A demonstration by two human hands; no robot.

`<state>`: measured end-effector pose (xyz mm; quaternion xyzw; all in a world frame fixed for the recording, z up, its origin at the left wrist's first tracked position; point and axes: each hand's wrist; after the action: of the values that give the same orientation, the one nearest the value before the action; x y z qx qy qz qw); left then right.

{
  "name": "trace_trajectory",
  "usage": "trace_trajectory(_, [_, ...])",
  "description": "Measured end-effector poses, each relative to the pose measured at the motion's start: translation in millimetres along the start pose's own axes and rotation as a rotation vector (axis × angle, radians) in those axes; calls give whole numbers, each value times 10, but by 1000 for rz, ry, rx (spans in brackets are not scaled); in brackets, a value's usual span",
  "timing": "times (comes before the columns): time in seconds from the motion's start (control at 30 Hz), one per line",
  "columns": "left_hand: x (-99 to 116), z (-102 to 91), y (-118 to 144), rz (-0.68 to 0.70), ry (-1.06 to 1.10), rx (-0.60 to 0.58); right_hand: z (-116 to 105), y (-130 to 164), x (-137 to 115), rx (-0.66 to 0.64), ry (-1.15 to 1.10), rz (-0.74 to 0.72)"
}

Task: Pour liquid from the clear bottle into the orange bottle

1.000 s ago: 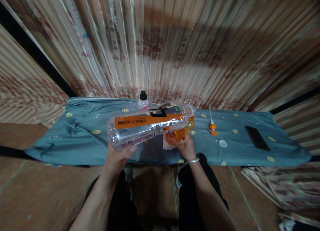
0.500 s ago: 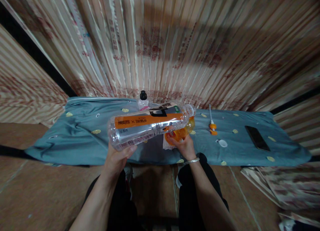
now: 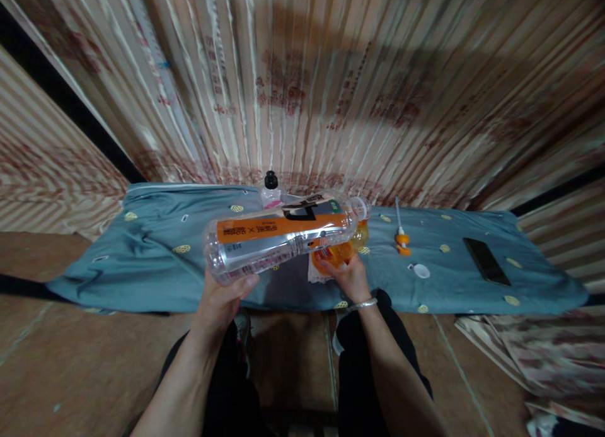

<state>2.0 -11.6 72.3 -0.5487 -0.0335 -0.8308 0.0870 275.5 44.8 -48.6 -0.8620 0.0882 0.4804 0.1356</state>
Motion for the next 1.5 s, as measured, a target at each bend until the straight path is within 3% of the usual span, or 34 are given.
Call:
trace_trajectory(0.33, [-17, -32, 15, -25, -33, 47, -19, -1, -74, -18, -100, 94])
trace_trajectory(0.7, [-4, 0, -12, 29, 22, 14, -51, 2, -121, -29, -74, 95])
trace_trajectory(1.0, [-10, -42, 18, -38, -4, 25, -72, 24, -166, -48, -78, 102])
trace_trajectory(1.5, [38, 39, -6, 13, 1, 46, -112, 51, -172, -31, -54, 124])
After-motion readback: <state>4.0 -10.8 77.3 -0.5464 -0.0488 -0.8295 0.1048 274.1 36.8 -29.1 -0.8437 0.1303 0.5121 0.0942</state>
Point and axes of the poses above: each hand's wrist, its own y-axis away from the middle knuckle, its own z-axis out of the palm, x = y × z, and after that the axes turned 2 degrees about z, right-handed
